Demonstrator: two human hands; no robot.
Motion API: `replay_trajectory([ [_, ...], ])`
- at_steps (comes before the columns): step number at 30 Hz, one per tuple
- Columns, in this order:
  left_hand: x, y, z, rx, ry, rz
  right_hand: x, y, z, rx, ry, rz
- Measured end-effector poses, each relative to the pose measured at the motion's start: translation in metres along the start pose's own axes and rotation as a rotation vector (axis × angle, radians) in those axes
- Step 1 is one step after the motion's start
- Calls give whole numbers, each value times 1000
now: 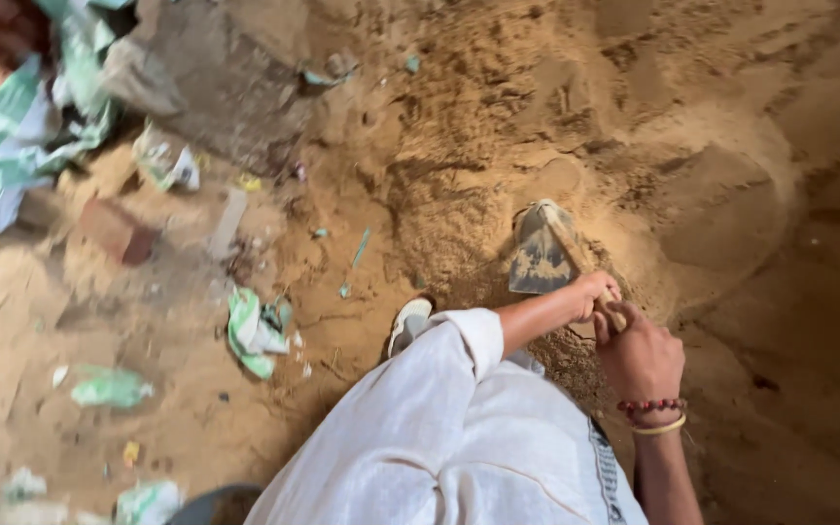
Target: The person digs into a sand pit wall using a long-handled hoe, swinging it to loosen soil and break off chunks. They occasionally reposition and scoop loosened sand toward a metal pan placed on the ground beside them.
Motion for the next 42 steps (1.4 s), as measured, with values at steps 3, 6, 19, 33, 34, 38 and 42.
replay_trajectory([
  [3,-7,-30,-3,-45,-2,39,12,6,16,-86,74,-16],
  [6,-14,-46,0,-141,59,27,8,17,5,118,56,-181],
  [19,-21,-100,-30,-151,-170,171,12,33,32,104,46,-360],
  [33,101,38,-71,-68,-149,54,-104,-76,-14,61,2,34],
  [34,120,32,-81,-153,-167,63,-124,-95,-1,-56,5,16],
  [38,161,59,-102,-103,-170,-137,-175,-133,30,-21,143,-226],
  [42,133,-51,-91,-215,-115,-166,-171,-132,-24,26,72,-164],
])
Point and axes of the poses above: each hand's wrist, its own y-axis away from the middle knuckle, its own z-axis out of the palm, x = y × z, the point moved 9 cm from there along -y, towards the middle knuckle, and after that the axes turned 2 degrees about -y, right-handed, at the moved point
